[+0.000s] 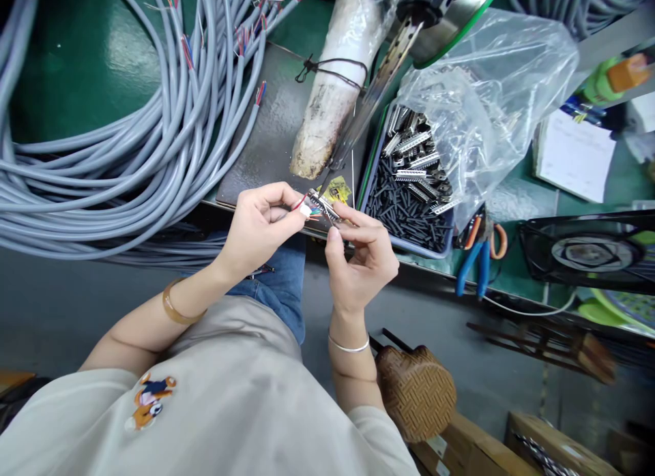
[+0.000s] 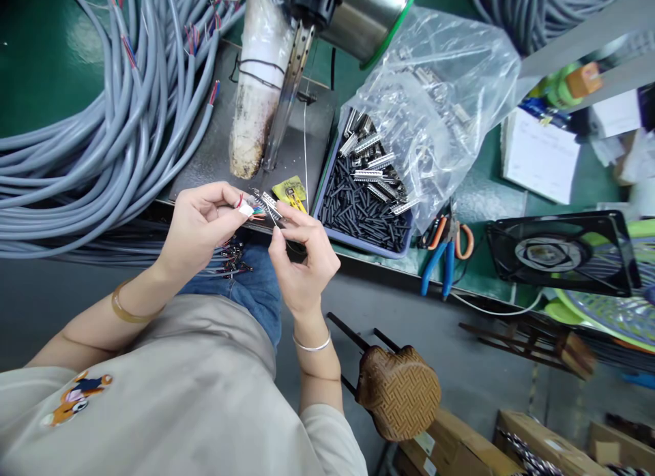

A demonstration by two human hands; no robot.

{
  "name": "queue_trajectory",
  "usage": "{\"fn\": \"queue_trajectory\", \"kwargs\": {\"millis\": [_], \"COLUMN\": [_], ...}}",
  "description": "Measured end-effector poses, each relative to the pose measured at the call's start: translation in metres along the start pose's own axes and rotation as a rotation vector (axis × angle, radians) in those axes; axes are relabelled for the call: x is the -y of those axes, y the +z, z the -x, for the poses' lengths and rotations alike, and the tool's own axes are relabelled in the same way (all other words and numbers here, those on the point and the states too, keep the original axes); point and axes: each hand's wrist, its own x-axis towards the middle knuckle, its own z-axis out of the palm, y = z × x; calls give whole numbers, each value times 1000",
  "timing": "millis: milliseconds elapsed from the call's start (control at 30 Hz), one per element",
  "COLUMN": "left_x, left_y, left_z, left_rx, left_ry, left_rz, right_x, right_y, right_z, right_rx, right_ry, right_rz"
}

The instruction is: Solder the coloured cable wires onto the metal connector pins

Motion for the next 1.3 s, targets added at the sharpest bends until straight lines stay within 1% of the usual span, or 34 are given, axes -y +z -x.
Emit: {"fn": "queue_trajectory", "kwargs": {"millis": [200,333,500,1000,1200,1300], "left_x": [2,2,2,-1,-4,-3], "left_y": [1,0,0,2,2,1], "left_z": [-4,-4,-5,-5,-5,-6], "left_rx": [-38,-18,-30,-44,-48,-43], "left_ry": [47,75,73,86,106,97], "left_rz": [-73,-79,-99,-135,-163,-156], "right_x": [-2,-4,-6,-4,-3,-5], "right_y": [-2,-3,-2,-1,-2,-2], "right_z": [-6,-7,-8,-14,-19,-17], "right_rx": [12,13,26,1,8,10], "right_ry": [-32,-53,-57,-120,-177,-194], "right_rz": [-3,-31,-31,-48,35,38]}}
